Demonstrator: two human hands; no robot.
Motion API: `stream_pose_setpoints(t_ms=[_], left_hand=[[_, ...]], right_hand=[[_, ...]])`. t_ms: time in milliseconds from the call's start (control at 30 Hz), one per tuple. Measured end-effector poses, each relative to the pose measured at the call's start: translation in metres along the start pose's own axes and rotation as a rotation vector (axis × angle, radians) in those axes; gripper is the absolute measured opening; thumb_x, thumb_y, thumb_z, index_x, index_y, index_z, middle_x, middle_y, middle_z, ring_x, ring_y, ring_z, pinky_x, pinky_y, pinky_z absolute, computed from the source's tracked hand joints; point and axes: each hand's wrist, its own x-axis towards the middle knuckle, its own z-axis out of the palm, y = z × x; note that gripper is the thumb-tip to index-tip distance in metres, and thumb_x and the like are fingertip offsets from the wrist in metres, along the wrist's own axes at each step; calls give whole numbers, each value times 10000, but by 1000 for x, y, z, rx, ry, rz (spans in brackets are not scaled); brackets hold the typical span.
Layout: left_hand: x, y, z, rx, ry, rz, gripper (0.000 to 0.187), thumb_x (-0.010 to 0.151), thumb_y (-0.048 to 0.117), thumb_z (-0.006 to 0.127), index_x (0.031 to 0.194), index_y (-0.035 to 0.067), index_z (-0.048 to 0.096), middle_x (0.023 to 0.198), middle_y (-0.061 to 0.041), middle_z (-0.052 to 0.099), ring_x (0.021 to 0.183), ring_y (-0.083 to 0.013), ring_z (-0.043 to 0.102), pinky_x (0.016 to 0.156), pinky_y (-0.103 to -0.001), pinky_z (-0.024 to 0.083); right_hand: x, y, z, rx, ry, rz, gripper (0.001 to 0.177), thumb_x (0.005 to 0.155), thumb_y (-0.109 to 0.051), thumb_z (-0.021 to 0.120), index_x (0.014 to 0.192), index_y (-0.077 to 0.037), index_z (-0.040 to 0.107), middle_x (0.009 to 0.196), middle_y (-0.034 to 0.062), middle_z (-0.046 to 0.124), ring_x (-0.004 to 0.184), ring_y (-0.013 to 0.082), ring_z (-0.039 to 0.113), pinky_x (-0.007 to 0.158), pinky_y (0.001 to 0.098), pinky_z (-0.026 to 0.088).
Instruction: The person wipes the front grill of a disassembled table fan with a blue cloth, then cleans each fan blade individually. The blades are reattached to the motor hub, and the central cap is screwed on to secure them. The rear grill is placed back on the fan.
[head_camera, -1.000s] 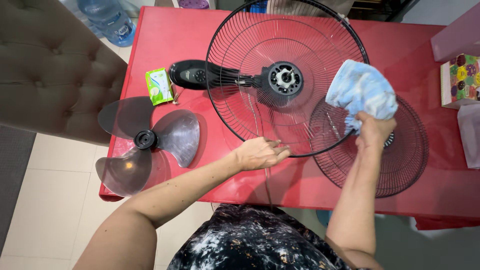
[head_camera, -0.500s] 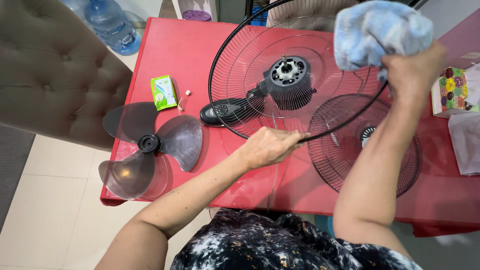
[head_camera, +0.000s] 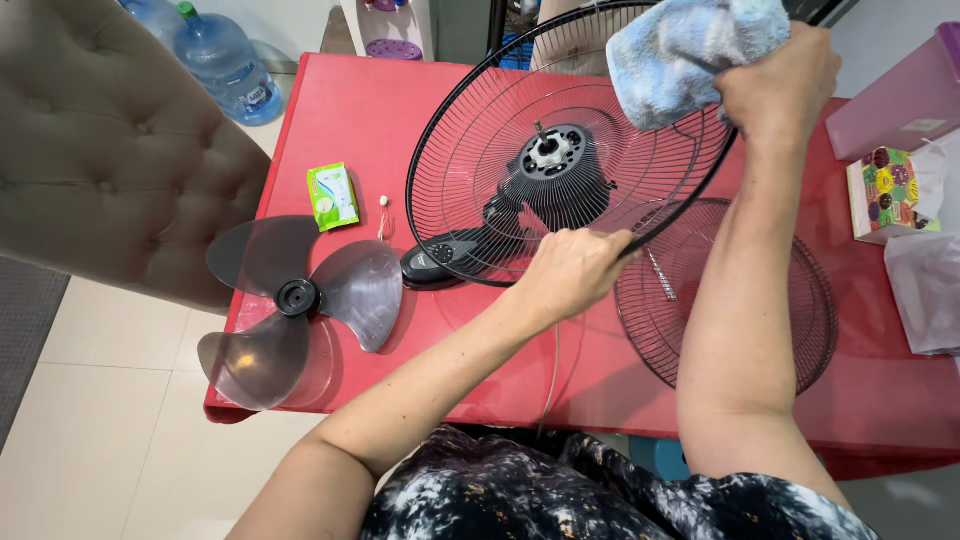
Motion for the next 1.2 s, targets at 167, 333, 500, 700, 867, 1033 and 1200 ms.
stream_pose_setpoints(t_ms=[167, 333, 500, 700, 867, 1033, 1200], left_hand=[[15, -16, -27, -21, 17, 18, 257, 950, 330, 675, 1024, 90, 723, 707, -174, 682, 641, -400, 684, 566, -523, 528], [41, -34, -64, -103, -46, 25, 230, 931, 309, 714, 936, 81, 741, 720, -164, 693, 686, -370, 678, 614, -463, 517], [65, -51, -87, -236, -193, -99, 227, 895, 258, 751, 939, 35, 741, 694, -159, 667, 606, -262, 647, 604, -372, 502], [74, -70, -68, -309, -298, -102, 213, 875, 223, 765, 936, 19, 771, 664, -118, 699, 589, -155, 636, 607, -335, 519], [73, -78, -58, -416, -356, -175, 179, 869, 195, 749, 885, 18, 771, 669, -97, 739, 592, -116, 688, 610, -324, 558], [79, -78, -56, -367, -345, -151, 176, 871, 172, 753, 900, -2, 756, 678, -100, 724, 603, -143, 681, 618, -326, 550], [81, -75, -46, -356, -368, -152, 185, 870, 170, 753, 885, -15, 749, 665, -83, 712, 616, -136, 684, 625, -320, 542]], right_hand=[[2, 20, -11, 424, -61, 217, 336, 752, -140, 900, 1021, -11, 746, 993, 110, 792, 884, 244, 792, 792, 404, 624], [-9, 73, -24, 1697, -159, 526, 385, 959, -117, 775, 1276, 41, 624, 1238, 150, 708, 1147, 282, 730, 1100, 426, 622], [-57, 90, 11, 1424, 230, 600, 471, 865, -102, 821, 1285, 54, 679, 1151, 119, 723, 1091, 265, 733, 995, 423, 616], [-148, -2, 82, 1087, 246, 455, 707, 950, -164, 785, 1518, -20, 388, 1445, 93, 547, 1280, 201, 573, 1071, 348, 484], [-218, -40, 88, 919, 296, 463, 486, 1071, -174, 657, 1473, 13, 457, 1421, 134, 573, 1288, 234, 573, 1127, 380, 460], [-262, -72, 105, 241, 269, 63, 499, 950, -62, 668, 1403, 95, 528, 1477, 284, 532, 1425, 393, 464, 1239, 462, 338], [-225, -51, 104, 519, 424, 249, 520, 940, 10, 627, 1427, 125, 486, 1447, 262, 563, 1349, 350, 572, 1176, 439, 429]])
